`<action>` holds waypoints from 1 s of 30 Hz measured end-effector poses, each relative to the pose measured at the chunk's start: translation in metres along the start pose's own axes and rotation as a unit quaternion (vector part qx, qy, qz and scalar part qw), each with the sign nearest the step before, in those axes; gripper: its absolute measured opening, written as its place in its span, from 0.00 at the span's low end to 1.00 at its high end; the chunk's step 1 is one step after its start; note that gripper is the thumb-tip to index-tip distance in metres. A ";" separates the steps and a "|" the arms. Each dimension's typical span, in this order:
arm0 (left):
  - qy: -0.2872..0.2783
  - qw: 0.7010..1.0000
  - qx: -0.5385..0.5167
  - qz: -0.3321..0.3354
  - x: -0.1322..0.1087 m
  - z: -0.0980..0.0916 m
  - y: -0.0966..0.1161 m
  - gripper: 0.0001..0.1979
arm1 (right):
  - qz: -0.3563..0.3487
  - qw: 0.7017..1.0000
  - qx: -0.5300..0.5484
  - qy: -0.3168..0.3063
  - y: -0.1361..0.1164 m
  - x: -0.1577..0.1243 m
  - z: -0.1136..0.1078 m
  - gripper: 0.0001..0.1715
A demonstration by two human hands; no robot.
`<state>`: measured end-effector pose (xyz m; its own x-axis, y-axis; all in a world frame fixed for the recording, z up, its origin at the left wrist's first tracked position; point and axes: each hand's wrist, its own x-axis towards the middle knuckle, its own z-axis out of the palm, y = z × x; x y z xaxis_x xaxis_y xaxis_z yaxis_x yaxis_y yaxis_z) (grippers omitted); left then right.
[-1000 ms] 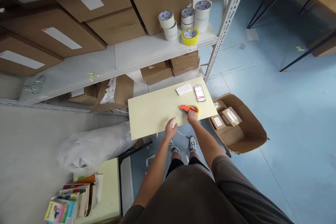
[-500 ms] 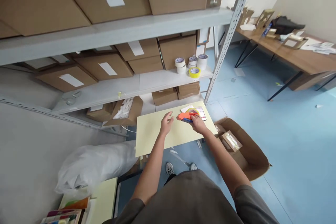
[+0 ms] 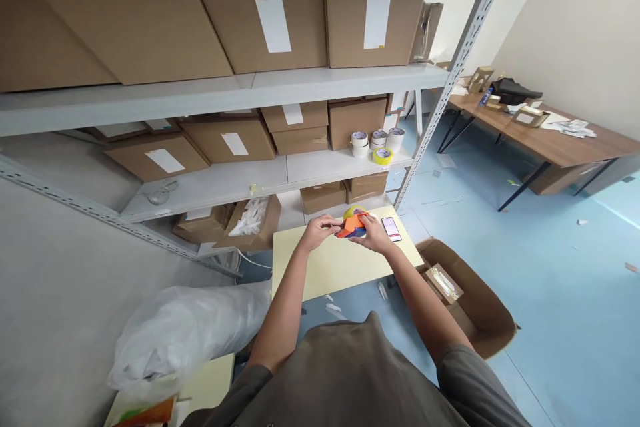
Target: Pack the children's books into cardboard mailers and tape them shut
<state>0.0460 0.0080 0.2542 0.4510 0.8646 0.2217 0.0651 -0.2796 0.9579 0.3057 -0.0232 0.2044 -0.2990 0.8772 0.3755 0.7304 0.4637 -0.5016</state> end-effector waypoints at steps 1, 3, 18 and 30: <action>0.005 1.000 -0.006 -0.001 -0.003 -0.004 -0.002 0.15 | 0.010 1.000 0.015 -0.005 -0.005 0.002 0.004 0.35; 0.009 1.000 -0.018 -0.008 -0.007 -0.012 -0.004 0.17 | 0.024 0.998 0.047 -0.016 -0.013 0.006 0.011 0.34; 0.077 0.993 0.088 0.020 -0.022 -0.056 0.022 0.09 | 0.066 0.994 0.088 -0.017 -0.059 0.023 0.029 0.38; 0.177 0.967 0.173 0.055 -0.036 -0.059 0.017 0.14 | 0.077 0.994 0.020 -0.074 -0.073 0.042 0.013 0.36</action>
<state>-0.0213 -0.0028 0.2729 0.1429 0.8933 0.4261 0.3558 -0.4481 0.8201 0.2317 -0.0186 0.2468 -0.2739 0.9457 0.1748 0.7503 0.3238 -0.5763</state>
